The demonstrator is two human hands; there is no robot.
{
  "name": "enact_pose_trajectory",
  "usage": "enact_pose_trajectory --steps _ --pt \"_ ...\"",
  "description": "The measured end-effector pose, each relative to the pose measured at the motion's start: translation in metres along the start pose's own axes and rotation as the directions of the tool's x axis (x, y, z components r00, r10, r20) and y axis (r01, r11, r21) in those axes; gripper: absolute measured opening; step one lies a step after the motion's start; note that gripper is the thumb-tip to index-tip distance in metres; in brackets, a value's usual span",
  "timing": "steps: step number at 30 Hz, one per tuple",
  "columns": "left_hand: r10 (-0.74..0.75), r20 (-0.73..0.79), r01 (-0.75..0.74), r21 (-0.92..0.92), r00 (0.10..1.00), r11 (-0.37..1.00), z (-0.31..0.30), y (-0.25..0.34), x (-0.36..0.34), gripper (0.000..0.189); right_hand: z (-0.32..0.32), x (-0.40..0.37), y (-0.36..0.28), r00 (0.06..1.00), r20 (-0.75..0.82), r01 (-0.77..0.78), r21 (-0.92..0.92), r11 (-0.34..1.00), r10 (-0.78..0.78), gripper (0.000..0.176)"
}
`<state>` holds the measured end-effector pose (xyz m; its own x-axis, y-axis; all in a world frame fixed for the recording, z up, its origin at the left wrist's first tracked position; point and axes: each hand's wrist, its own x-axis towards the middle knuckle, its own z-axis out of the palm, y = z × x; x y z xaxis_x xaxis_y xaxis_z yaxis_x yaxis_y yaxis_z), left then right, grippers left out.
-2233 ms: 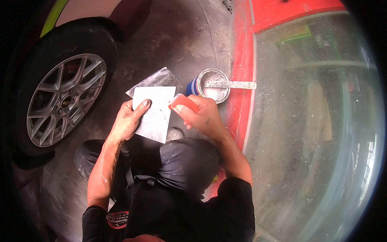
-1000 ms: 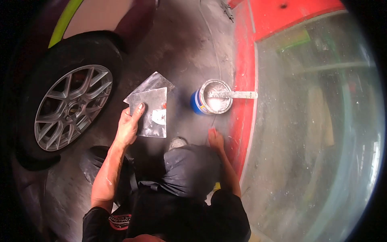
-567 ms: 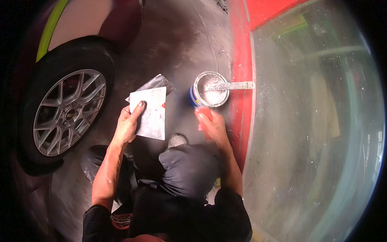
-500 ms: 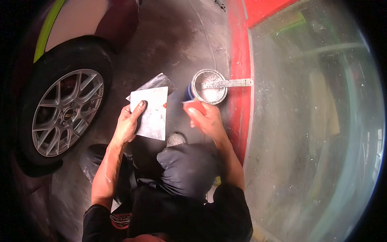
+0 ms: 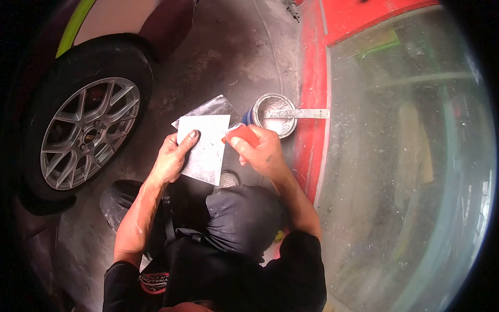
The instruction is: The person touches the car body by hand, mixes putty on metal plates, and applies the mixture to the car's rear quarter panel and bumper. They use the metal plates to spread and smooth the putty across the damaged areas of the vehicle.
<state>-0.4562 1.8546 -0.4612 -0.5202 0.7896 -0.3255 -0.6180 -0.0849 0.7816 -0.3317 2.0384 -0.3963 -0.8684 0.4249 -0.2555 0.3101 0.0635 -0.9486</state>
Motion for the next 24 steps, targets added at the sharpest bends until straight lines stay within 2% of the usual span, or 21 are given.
enact_pose_trajectory --steps 5,8,11,14,15,17,18,19,21,22,23,24 --pt "0.023 0.012 -0.023 -0.018 1.0 1.0 0.0 0.0 -0.001 0.034 0.002 -0.001 -0.006 0.999 0.024 -0.033 -0.07 0.997 0.035 0.014" --pt "0.029 0.002 -0.029 -0.03 1.0 0.999 -0.003 -0.002 -0.001 0.033 0.007 0.0 -0.004 0.999 -0.041 -0.026 -0.119 0.993 0.021 0.015" --pt "0.038 -0.008 -0.039 -0.068 0.999 0.997 -0.006 -0.004 -0.001 0.033 0.001 -0.003 0.004 0.99 -0.141 0.008 -0.128 0.992 -0.026 0.015" --pt "0.041 -0.023 -0.043 -0.093 0.999 0.995 -0.009 -0.003 -0.001 0.034 -0.01 -0.009 0.013 0.916 -0.4 0.048 0.069 0.997 -0.016 0.018" --pt "0.042 -0.03 -0.045 -0.094 0.999 0.995 -0.01 -0.003 -0.001 0.034 -0.021 -0.008 0.035 0.877 -0.481 0.084 0.154 0.984 0.001 0.022" --pt "0.043 -0.067 -0.046 -0.047 0.997 0.998 -0.013 -0.009 0.0 0.035 -0.045 -0.016 0.081 0.868 -0.495 0.007 0.07 0.998 0.028 0.025" --pt "0.07 -0.102 -0.072 -0.01 0.992 0.997 -0.018 -0.008 0.001 0.035 -0.056 -0.017 0.116 0.88 -0.475 -0.058 -0.136 0.989 -0.014 0.028" --pt "0.067 -0.108 -0.07 -0.022 0.992 0.997 -0.023 -0.009 0.003 0.035 -0.063 -0.021 0.154 0.869 -0.49 -0.17 -0.172 0.97 0.066 0.027" --pt "0.07 -0.112 -0.073 -0.019 0.991 0.997 -0.026 -0.007 0.002 0.036 -0.082 -0.041 0.246 0.905 -0.412 -0.215 -0.232 0.949 0.104 0.03" --pt "0.068 -0.105 -0.069 -0.01 0.992 0.998 -0.026 -0.004 0.0 0.036 -0.095 -0.057 0.288 0.94 -0.339 -0.149 -0.281 0.948 0.047 0.034" --pt "0.071 -0.098 -0.073 -0.014 0.993 0.997 -0.027 0.0 -0.002 0.036 -0.118 -0.069 0.401 0.885 -0.465 -0.161 -0.278 0.947 0.014 0.043" --pt "0.066 -0.086 -0.068 -0.025 0.994 0.997 -0.027 0.002 -0.004 0.036 -0.115 -0.083 0.417 0.877 -0.48 -0.235 -0.366 0.9 0.034 0.042"
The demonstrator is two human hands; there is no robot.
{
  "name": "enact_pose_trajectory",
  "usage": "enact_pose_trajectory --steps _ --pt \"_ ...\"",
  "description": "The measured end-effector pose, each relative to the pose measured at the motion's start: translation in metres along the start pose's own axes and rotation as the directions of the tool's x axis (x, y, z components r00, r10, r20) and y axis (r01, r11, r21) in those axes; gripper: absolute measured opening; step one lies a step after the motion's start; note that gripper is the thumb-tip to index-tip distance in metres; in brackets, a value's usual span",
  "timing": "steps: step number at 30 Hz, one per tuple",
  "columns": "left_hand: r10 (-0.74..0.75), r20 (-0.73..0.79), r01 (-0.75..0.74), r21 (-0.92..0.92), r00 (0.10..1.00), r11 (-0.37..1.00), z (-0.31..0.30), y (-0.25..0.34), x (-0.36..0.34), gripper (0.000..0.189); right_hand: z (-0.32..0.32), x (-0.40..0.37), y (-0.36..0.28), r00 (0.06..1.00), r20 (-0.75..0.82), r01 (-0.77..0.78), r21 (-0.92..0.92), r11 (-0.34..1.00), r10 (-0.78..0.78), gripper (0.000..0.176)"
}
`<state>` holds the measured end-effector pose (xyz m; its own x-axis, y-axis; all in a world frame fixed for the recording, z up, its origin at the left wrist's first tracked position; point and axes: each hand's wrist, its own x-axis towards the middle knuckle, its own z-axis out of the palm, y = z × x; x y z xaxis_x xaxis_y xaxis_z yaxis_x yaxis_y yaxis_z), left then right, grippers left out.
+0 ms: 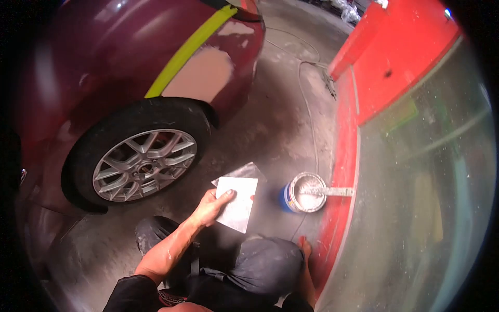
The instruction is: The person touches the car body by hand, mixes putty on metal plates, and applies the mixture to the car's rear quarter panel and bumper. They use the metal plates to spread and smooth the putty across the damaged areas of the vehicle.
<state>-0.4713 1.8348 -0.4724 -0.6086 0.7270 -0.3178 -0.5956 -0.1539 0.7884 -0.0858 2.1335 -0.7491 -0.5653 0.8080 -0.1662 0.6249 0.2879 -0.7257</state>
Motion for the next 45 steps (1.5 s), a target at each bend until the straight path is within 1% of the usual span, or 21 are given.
enact_pose_trajectory --steps 4,7,10,12,15,17,19,22,25,28,29,31,32,34,36,37,40,41,43,44,45 --pt "0.027 -0.004 -0.027 0.069 1.0 0.997 -0.008 0.001 -0.003 0.036 -0.005 -0.034 -0.028 0.987 0.036 -0.15 -0.119 0.981 0.155 0.04" --pt "0.036 0.035 -0.039 0.064 0.999 0.997 -0.005 0.021 -0.008 0.036 -0.016 -0.045 -0.079 0.967 0.127 -0.214 -0.06 0.975 0.22 0.043" --pt "0.044 0.081 -0.053 0.105 0.996 0.993 -0.002 0.039 -0.01 0.037 -0.034 -0.049 -0.159 0.952 0.232 -0.236 0.132 0.963 0.201 0.047" --pt "0.048 0.133 -0.063 0.105 0.99 0.992 -0.002 0.051 -0.01 0.038 -0.049 -0.049 -0.233 0.946 0.304 -0.226 0.368 0.902 0.113 0.051" --pt "0.025 0.228 -0.045 0.082 0.973 0.996 0.0 0.058 -0.018 0.037 -0.069 -0.039 -0.351 0.897 0.429 -0.245 0.682 0.689 -0.105 0.059" --pt "0.072 0.235 -0.082 0.033 0.969 0.996 0.003 0.048 -0.023 0.035 -0.064 -0.016 -0.385 0.82 0.514 -0.256 0.723 0.642 -0.252 0.064" --pt "0.09 0.265 -0.101 0.029 0.96 0.994 0.006 0.046 -0.028 0.033 -0.039 0.028 -0.39 0.693 0.591 -0.122 0.662 0.74 -0.414 0.072" --pt "0.125 0.316 -0.17 0.12 0.94 0.978 0.007 0.053 -0.034 0.035 -0.011 0.018 -0.469 0.687 0.551 -0.243 0.789 0.565 -0.474 0.06" --pt "0.142 0.329 -0.181 0.091 0.933 0.979 0.004 0.055 -0.036 0.037 0.0 0.017 -0.506 0.79 0.506 -0.224 0.765 0.604 -0.347 0.046" --pt "0.173 0.309 -0.181 -0.002 0.935 0.983 -0.007 0.057 -0.039 0.036 0.004 0.025 -0.531 0.914 0.171 0.034 0.871 0.491 -0.368 0.039" --pt "0.149 0.253 -0.108 -0.17 0.956 0.98 -0.011 0.059 -0.039 0.035 0.005 0.029 -0.535 0.881 0.049 0.205 0.857 0.473 -0.47 0.036" --pt "0.069 0.157 0.018 -0.492 0.985 0.87 -0.019 0.065 -0.039 0.033 -0.008 0.017 -0.542 0.878 0.129 0.318 0.561 0.764 -0.46 0.027" --pt "0.053 0.175 0.072 -0.637 0.983 0.768 -0.026 0.06 -0.032 0.028 -0.009 0.011 -0.543 0.88 0.155 0.377 0.349 0.858 -0.45 0.025" --pt "-0.019 0.142 0.109 -0.662 0.99 0.742 -0.034 0.054 -0.027 0.028 0.003 -0.001 -0.547 0.698 0.256 0.602 0.298 0.741 -0.669 0.029" --pt "0.014 0.016 0.002 -0.704 1.0 0.71 -0.04 0.051 -0.021 0.03 -0.002 -0.024 -0.57 0.494 0.355 0.733 0.322 0.6 -0.794 0.036" --pt "0.071 -0.043 -0.081 -0.695 0.997 0.715 -0.042 0.06 -0.023 0.031 -0.006 -0.022 -0.571 0.343 0.284 0.791 0.427 0.438 -0.896 0.047" --pt "0.11 -0.084 -0.137 -0.5 0.99 0.855 -0.043 0.079 -0.037 0.028 -0.014 -0.025 -0.581 0.313 0.189 0.909 0.222 0.351 -0.931 0.055" --pt "0.177 -0.113 -0.207 -0.352 0.978 0.913 -0.042 0.077 -0.038 0.029 -0.01 -0.024 -0.584 0.321 0.229 0.944 0.005 0.33 -0.919 0.052" --pt "0.34 -0.181 -0.345 0.004 0.923 0.939 -0.038 0.075 -0.046 0.038 0.003 -0.018 -0.575 0.217 0.364 0.96 -0.25 0.129 -0.906 0.057" --pt "0.427 -0.281 -0.378 0.211 0.86 0.901 -0.035 0.071 -0.053 0.043 0.011 -0.019 -0.572 0.177 0.441 0.936 -0.353 0.011 -0.88 0.059" --pt "0.452 -0.313 -0.395 0.229 0.836 0.89 -0.035 0.07 -0.055 0.043 0.016 -0.022 -0.568 0.202 0.493 0.964 -0.255 0.082 -0.846 0.06"
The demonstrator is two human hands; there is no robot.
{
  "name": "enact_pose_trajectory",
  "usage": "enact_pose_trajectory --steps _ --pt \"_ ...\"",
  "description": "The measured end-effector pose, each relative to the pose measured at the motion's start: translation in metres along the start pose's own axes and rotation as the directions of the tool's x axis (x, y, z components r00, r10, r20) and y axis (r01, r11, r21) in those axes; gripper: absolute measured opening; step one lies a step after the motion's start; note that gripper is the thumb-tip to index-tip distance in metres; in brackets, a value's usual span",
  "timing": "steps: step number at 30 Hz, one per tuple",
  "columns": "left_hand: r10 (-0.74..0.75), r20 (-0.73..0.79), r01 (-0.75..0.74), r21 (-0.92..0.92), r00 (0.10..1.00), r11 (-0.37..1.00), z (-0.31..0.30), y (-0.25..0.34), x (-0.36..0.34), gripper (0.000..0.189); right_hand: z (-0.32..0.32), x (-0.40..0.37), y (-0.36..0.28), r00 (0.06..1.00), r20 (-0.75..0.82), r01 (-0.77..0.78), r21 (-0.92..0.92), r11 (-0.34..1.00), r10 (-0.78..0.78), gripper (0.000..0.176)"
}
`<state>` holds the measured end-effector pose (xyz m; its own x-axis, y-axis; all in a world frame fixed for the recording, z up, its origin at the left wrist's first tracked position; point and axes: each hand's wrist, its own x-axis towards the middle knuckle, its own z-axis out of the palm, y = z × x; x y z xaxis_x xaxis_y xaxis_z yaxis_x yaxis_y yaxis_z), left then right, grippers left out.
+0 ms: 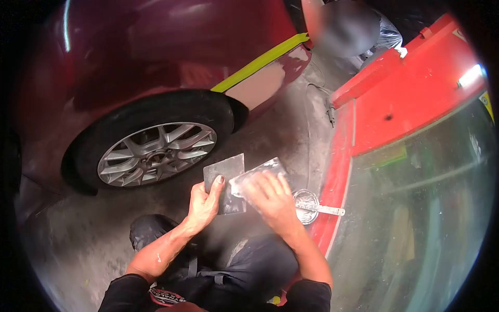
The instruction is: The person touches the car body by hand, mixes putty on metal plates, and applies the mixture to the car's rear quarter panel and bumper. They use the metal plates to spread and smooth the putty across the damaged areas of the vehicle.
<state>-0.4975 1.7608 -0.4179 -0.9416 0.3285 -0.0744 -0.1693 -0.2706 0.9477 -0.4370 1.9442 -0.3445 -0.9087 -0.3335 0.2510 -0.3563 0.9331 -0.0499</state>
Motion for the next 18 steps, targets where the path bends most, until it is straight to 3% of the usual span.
enact_pose_trajectory --steps 4,7,8,9,11,12,13,15,16,17,18 --pt "0.017 -0.089 -0.009 0.082 0.996 0.997 -0.009 -0.007 -0.004 0.044 0.016 -0.014 -0.019 0.992 0.111 0.053 0.103 0.993 -0.065 0.06" --pt "-0.013 -0.14 0.03 0.12 0.99 0.992 -0.014 -0.005 -0.002 0.044 0.025 -0.027 -0.031 0.982 0.159 0.081 0.121 0.989 -0.1 0.045" --pt "0.097 -0.218 -0.083 0.074 0.971 0.994 -0.012 -0.009 0.003 0.043 0.025 -0.03 -0.034 0.98 0.18 0.054 0.173 0.983 -0.086 0.047" --pt "-0.102 -0.216 0.137 0.153 0.971 0.979 -0.025 -0.005 0.005 0.042 0.026 -0.034 -0.032 0.978 0.194 0.03 0.213 0.977 -0.073 0.048" --pt "0.059 -0.312 -0.107 -0.14 0.948 0.984 -0.024 0.012 0.017 0.039 0.02 -0.03 -0.029 0.976 0.215 -0.021 0.274 0.962 -0.04 0.05" --pt "0.004 -0.321 -0.109 -0.309 0.947 0.945 -0.021 0.021 0.016 0.038 0.011 -0.029 -0.027 0.992 0.124 -0.059 0.323 0.945 0.019 0.058" --pt "-0.013 -0.204 -0.078 -0.432 0.979 0.898 -0.028 0.021 0.021 0.037 0.0 -0.023 -0.028 0.998 0.004 -0.063 0.388 0.919 0.066 0.057" --pt "-0.188 0.0 0.139 -0.678 0.982 0.722 -0.028 0.026 0.018 0.04 -0.016 -0.012 -0.028 0.957 -0.232 -0.029 0.517 0.855 0.172 0.056" --pt "-0.222 0.086 0.213 -0.73 0.971 0.649 -0.023 0.028 0.018 0.042 -0.023 -0.007 -0.025 0.957 -0.271 0.056 0.521 0.852 0.102 0.065" --pt "-0.246 0.173 0.287 -0.767 0.954 0.574 -0.017 0.03 0.016 0.044 -0.027 -0.003 -0.031 0.968 -0.234 0.043 0.523 0.851 0.095 0.066" --pt "-0.261 0.205 0.326 -0.722 0.943 0.61 -0.015 0.024 0.014 0.044 -0.026 0.004 -0.042 0.976 -0.199 0.031 0.528 0.849 0.089 0.067"
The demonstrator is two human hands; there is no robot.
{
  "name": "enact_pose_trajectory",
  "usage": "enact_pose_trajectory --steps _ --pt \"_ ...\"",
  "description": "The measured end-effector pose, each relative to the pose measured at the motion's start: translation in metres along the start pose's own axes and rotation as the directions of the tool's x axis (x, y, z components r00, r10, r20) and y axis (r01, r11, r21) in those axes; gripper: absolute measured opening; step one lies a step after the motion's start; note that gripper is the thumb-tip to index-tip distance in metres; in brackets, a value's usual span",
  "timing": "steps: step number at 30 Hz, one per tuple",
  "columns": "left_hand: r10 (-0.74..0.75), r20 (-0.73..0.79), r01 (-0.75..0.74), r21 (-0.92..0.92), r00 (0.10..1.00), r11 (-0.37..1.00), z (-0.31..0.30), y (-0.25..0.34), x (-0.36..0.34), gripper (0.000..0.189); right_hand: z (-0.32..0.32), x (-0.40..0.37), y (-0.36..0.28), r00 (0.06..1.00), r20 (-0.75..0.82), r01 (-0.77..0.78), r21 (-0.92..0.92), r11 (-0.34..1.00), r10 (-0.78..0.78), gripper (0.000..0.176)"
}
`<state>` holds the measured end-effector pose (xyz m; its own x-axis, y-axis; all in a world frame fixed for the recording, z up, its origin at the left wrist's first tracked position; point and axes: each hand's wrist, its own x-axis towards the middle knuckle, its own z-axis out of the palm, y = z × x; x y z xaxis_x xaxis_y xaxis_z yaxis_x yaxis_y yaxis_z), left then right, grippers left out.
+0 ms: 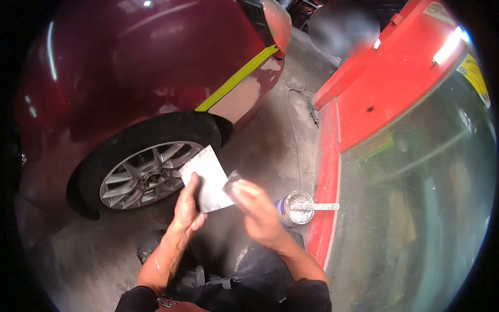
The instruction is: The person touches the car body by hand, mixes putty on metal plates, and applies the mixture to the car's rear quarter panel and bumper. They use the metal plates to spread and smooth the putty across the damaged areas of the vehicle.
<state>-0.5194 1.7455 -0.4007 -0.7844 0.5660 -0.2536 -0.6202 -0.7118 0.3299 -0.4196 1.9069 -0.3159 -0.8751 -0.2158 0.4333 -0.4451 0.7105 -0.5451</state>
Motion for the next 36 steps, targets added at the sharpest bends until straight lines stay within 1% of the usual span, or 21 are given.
enact_pose_trajectory --steps 1,2,5,6,9,10,12,15,17,19,20,22,24,25,26,27,29,31,33,34,36 --pt "0.066 -0.028 -0.062 0.116 0.997 0.991 0.0 -0.006 -0.002 0.041 0.009 0.004 -0.006 0.999 0.033 -0.013 0.004 1.0 0.013 0.069" --pt "0.118 -0.04 -0.112 0.128 0.992 0.985 -0.007 -0.013 0.0 0.039 0.019 0.002 -0.002 0.999 0.045 0.024 0.004 1.0 -0.024 0.071" --pt "0.177 -0.015 -0.172 0.16 0.984 0.972 -0.001 -0.008 -0.008 0.035 0.024 -0.015 0.038 0.993 0.073 -0.076 -0.157 0.985 0.088 0.072" --pt "0.172 0.015 -0.172 0.163 0.985 0.971 0.006 -0.001 -0.013 0.035 0.014 -0.02 0.039 0.957 0.236 -0.046 -0.459 0.887 0.171 0.071" --pt "0.302 0.035 -0.297 0.324 0.953 0.898 -0.001 0.002 0.0 0.032 0.005 -0.031 0.045 0.926 0.268 -0.111 -0.484 0.868 0.267 0.064" --pt "0.344 0.038 -0.329 0.402 0.938 0.854 -0.01 -0.002 0.005 0.031 0.003 -0.025 0.047 0.974 0.114 -0.144 -0.35 0.926 0.194 0.064" --pt "0.412 0.043 -0.355 0.595 0.91 0.721 -0.018 -0.011 0.004 0.032 0.003 -0.021 0.028 0.988 0.103 -0.044 -0.512 0.858 0.112 0.064" --pt "0.457 0.028 -0.344 0.699 0.889 0.627 -0.017 -0.019 0.006 0.032 0.022 -0.023 0.021 0.989 0.142 0.049 -0.562 0.826 0.038 0.058" --pt "0.438 0.011 -0.307 0.729 0.899 0.612 -0.024 -0.021 0.01 0.03 0.0 -0.011 0.009 0.983 0.176 0.086 -0.668 0.739 0.045 0.061" --pt "0.52 0.07 -0.385 0.757 0.851 0.528 -0.018 -0.025 0.011 0.03 0.002 -0.014 0.023 0.998 0.051 0.053 -0.696 0.716 -0.024 0.06" --pt "0.468 0.075 -0.371 0.725 0.88 0.581 -0.019 -0.029 0.013 0.03 0.006 -0.019 0.031 0.998 -0.001 0.042 -0.716 0.697 -0.06 0.06" --pt "0.353 0.023 -0.248 0.755 0.936 0.608 -0.022 -0.031 0.009 0.031 0.021 -0.029 0.035 0.985 0.173 0.112 -0.685 0.72 0.011 0.054" --pt "0.339 0.062 -0.284 0.698 0.939 0.658 -0.02 -0.032 0.011 0.031 0.007 -0.028 0.032 0.977 0.208 0.078 -0.568 0.819 0.051 0.056" --pt "0.363 0.085 -0.325 0.663 0.928 0.674 -0.018 -0.032 0.01 0.031 -0.005 -0.022 0.028 0.975 0.199 0.005 -0.452 0.892 0.095 0.058" --pt "0.303 0.042 -0.267 0.6 0.952 0.754 -0.008 -0.026 0.006 0.03 -0.012 -0.018 0.024 0.973 0.185 -0.079 -0.311 0.947 0.141 0.06" --pt "0.279 -0.023 -0.23 0.505 0.96 0.832 -0.001 -0.028 0.005 0.031 -0.013 -0.018 0.02 0.971 0.085 -0.232 0.13 0.964 0.223 0.068" --pt "0.237 -0.149 -0.173 0.35 0.96 0.921 0.003 -0.035 0.012 0.034 0.003 -0.025 0.035 0.979 0.064 -0.204 0.189 0.961 0.196 0.072" --pt "0.191 -0.196 -0.065 0.516 0.962 0.854 -0.019 -0.037 0.019 0.036 0.006 -0.042 0.055 0.968 0.196 -0.095 -0.297 0.95 0.158 0.072" --pt "0.175 -0.279 0.039 0.623 0.944 0.781 -0.029 -0.032 0.021 0.037 -0.006 -0.044 0.056 0.948 0.198 -0.09 -0.589 0.803 0.251 0.064" --pt "0.261 -0.209 -0.077 0.625 0.942 0.777 0.011 -0.019 0.004 0.034 -0.012 -0.041 0.055 0.961 0.16 -0.11 -0.529 0.841 0.226 0.063" --pt "0.308 -0.131 -0.127 0.71 0.942 0.693 0.008 -0.019 0.004 0.033 -0.012 -0.037 0.051 0.972 -0.019 -0.216 -0.465 0.859 0.234 0.058"
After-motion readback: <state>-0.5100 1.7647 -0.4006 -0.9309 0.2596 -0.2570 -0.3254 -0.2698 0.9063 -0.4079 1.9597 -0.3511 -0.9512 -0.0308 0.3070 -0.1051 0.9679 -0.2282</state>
